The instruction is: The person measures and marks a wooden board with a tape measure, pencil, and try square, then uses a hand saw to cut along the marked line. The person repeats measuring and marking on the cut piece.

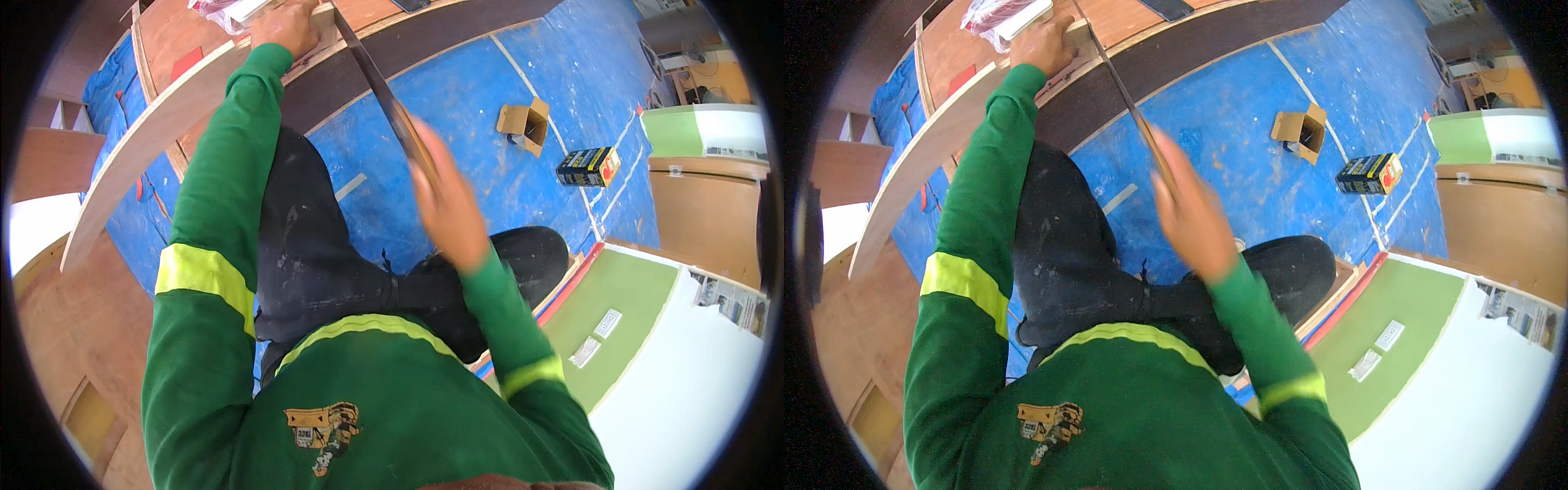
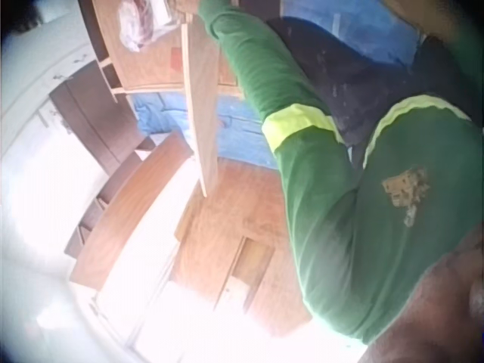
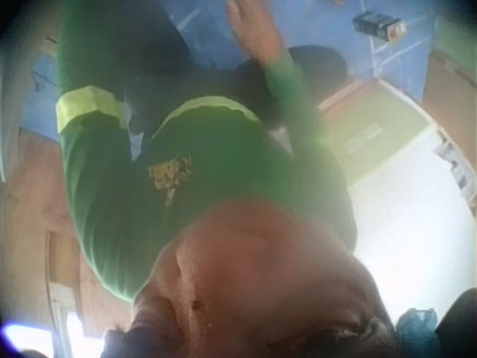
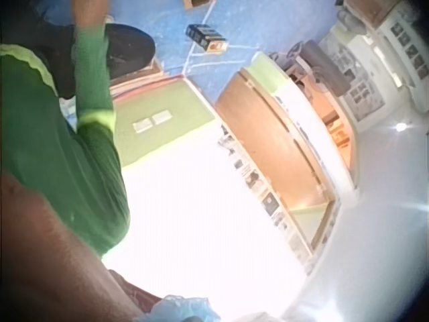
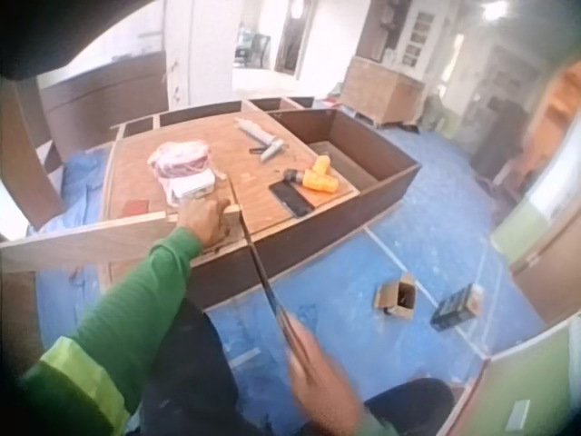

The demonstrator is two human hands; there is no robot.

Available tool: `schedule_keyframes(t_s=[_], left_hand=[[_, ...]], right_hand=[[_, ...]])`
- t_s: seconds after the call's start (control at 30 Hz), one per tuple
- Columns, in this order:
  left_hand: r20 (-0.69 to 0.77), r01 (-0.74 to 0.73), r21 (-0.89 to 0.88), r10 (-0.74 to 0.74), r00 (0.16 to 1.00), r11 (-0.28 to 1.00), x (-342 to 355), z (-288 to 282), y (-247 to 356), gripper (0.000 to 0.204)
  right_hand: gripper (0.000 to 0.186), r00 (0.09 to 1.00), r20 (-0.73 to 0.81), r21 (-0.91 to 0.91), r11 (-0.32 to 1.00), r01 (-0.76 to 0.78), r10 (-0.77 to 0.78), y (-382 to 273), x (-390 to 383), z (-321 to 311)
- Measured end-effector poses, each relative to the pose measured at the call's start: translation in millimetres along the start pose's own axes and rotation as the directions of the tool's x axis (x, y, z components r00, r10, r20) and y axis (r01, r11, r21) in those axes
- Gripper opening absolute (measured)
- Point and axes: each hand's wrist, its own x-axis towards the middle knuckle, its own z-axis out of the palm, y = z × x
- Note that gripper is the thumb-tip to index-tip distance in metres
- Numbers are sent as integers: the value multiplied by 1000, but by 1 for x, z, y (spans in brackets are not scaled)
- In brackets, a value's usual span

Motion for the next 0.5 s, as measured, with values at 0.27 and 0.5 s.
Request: schedule_keyframes(t_s=[0.27,0.5], left_hand=[[74,-27,-65,31,997,998,7,-7,6,64],[33,-28,-16,29,999,999,3,2,4,64]], right_hand=[[59,998,-54,64,998,25,-22,7,70,30],[65,949,107,-36,955,-295,297,-57,-84,-70]])
